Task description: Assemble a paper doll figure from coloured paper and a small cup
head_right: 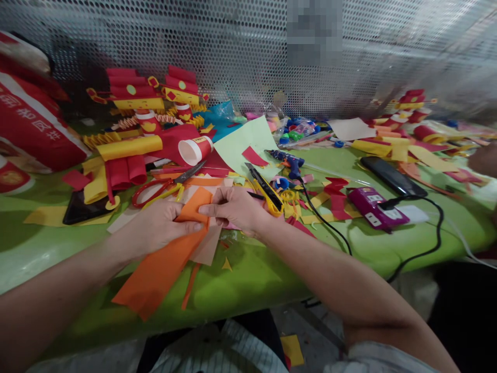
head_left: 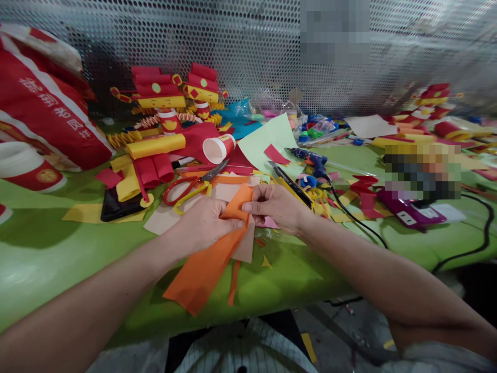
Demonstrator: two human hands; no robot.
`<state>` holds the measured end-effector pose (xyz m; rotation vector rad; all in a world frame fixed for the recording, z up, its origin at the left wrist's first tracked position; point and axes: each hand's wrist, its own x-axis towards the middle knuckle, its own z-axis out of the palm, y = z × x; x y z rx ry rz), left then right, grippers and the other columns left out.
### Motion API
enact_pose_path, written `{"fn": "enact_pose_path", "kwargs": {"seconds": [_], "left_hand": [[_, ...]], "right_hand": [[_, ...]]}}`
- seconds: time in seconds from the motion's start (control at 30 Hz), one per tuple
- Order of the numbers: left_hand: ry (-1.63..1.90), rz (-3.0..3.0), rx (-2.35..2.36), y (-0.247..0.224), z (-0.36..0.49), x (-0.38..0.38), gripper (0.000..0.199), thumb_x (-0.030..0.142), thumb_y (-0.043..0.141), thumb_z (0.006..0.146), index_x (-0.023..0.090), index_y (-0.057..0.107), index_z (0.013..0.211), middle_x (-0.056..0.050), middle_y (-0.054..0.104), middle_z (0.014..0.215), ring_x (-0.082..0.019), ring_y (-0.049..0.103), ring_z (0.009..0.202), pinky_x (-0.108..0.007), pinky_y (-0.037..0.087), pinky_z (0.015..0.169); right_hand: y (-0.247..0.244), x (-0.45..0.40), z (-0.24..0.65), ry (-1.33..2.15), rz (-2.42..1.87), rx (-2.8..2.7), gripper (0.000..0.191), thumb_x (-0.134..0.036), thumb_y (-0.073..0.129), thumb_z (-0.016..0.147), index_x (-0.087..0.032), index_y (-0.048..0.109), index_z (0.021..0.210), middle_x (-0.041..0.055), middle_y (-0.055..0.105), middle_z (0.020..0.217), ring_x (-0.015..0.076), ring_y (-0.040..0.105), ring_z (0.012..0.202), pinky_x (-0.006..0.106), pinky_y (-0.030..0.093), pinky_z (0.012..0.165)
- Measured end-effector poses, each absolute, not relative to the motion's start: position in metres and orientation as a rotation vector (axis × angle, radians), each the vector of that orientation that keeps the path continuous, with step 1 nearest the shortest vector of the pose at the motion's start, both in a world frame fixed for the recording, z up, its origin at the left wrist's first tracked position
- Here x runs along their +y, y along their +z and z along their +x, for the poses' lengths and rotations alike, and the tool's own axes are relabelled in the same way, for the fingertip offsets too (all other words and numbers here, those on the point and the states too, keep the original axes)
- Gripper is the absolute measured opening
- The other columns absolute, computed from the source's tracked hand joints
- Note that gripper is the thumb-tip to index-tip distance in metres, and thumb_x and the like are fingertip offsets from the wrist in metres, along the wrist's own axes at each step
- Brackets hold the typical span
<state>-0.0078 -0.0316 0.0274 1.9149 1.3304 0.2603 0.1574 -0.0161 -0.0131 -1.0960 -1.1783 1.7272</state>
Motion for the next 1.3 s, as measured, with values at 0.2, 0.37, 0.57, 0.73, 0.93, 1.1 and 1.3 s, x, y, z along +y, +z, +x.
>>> {"fn": "enact_pose_path", "kwargs": {"seconds": [0.2, 0.37, 0.57, 0.73, 0.93, 1.1, 1.3], "left_hand": [[0.284, 1.86, 1.318, 0.031, -0.003, -0.032, 0.026, 0.033, 0.058, 0.073, 0.015, 0.057, 0.055, 0.009, 0.032, 0.041, -0.004, 0.025, 0.04, -0.02, 0.019, 0.042], [0.458, 1.847, 1.288, 0.026, 0.003, -0.03, 0.033, 0.023, 0.06, 0.071, 0.015, 0.046, 0.043, 0.01, 0.024, 0.036, -0.004, 0.021, 0.039, -0.021, 0.02, 0.043], [0.564, 1.82, 1.205, 0.018, 0.005, -0.028, 0.033, 0.027, 0.063, 0.068, 0.016, 0.045, 0.043, 0.009, 0.026, 0.038, -0.006, 0.026, 0.042, -0.021, 0.023, 0.044], [0.631, 1.858, 1.152, 0.015, 0.006, -0.028, 0.019, 0.021, 0.059, 0.069, 0.016, 0.054, 0.051, 0.008, 0.035, 0.041, -0.007, 0.031, 0.045, -0.021, 0.027, 0.045], [0.576, 1.825, 1.123, 0.018, 0.003, -0.027, 0.016, 0.02, 0.058, 0.067, 0.015, 0.056, 0.052, 0.007, 0.039, 0.046, -0.006, 0.033, 0.046, -0.02, 0.027, 0.045], [0.57, 1.816, 1.169, 0.019, 0.001, -0.026, 0.019, 0.017, 0.055, 0.065, 0.016, 0.049, 0.048, 0.008, 0.032, 0.042, -0.006, 0.028, 0.043, -0.021, 0.023, 0.042], [0.608, 1.829, 1.062, 0.018, 0.002, -0.026, 0.019, 0.018, 0.056, 0.066, 0.017, 0.051, 0.048, 0.007, 0.034, 0.041, -0.008, 0.034, 0.045, -0.021, 0.029, 0.046]], "right_hand": [[-0.017, -0.016, 0.155, 1.679, -1.078, -1.196, 0.048, -0.044, 0.081, 0.044, -0.018, 0.041, 0.055, -0.0091, 0.047, 0.034, 0.0022, 0.035, 0.029, 0.016, 0.023, 0.033], [-0.015, -0.018, 0.152, 1.633, -1.077, -1.207, 0.047, -0.043, 0.08, 0.046, -0.018, 0.041, 0.054, -0.0101, 0.043, 0.034, 0.002, 0.034, 0.031, 0.017, 0.021, 0.034], [-0.015, -0.019, 0.149, 1.573, -1.064, -1.197, 0.045, -0.042, 0.079, 0.048, -0.019, 0.041, 0.054, -0.0096, 0.045, 0.037, 0.0023, 0.034, 0.033, 0.018, 0.023, 0.034], [-0.016, -0.019, 0.149, 1.585, -1.028, -1.227, 0.045, -0.045, 0.077, 0.05, -0.019, 0.04, 0.055, -0.0098, 0.045, 0.039, 0.0021, 0.034, 0.032, 0.017, 0.022, 0.033], [-0.008, -0.021, 0.154, 1.611, -1.041, -1.24, 0.035, -0.04, 0.077, 0.054, -0.016, 0.056, 0.069, -0.0076, 0.051, 0.043, 0.0045, 0.043, 0.037, 0.018, 0.032, 0.037], [-0.007, -0.019, 0.158, 1.631, -1.029, -1.208, 0.029, -0.036, 0.077, 0.053, -0.015, 0.058, 0.06, -0.0053, 0.053, 0.042, 0.0043, 0.044, 0.037, 0.019, 0.036, 0.039], [-0.011, -0.017, 0.156, 1.675, -1.008, -1.109, 0.035, -0.037, 0.08, 0.047, -0.016, 0.054, 0.058, -0.005, 0.055, 0.04, 0.0049, 0.045, 0.034, 0.018, 0.035, 0.036]]}}
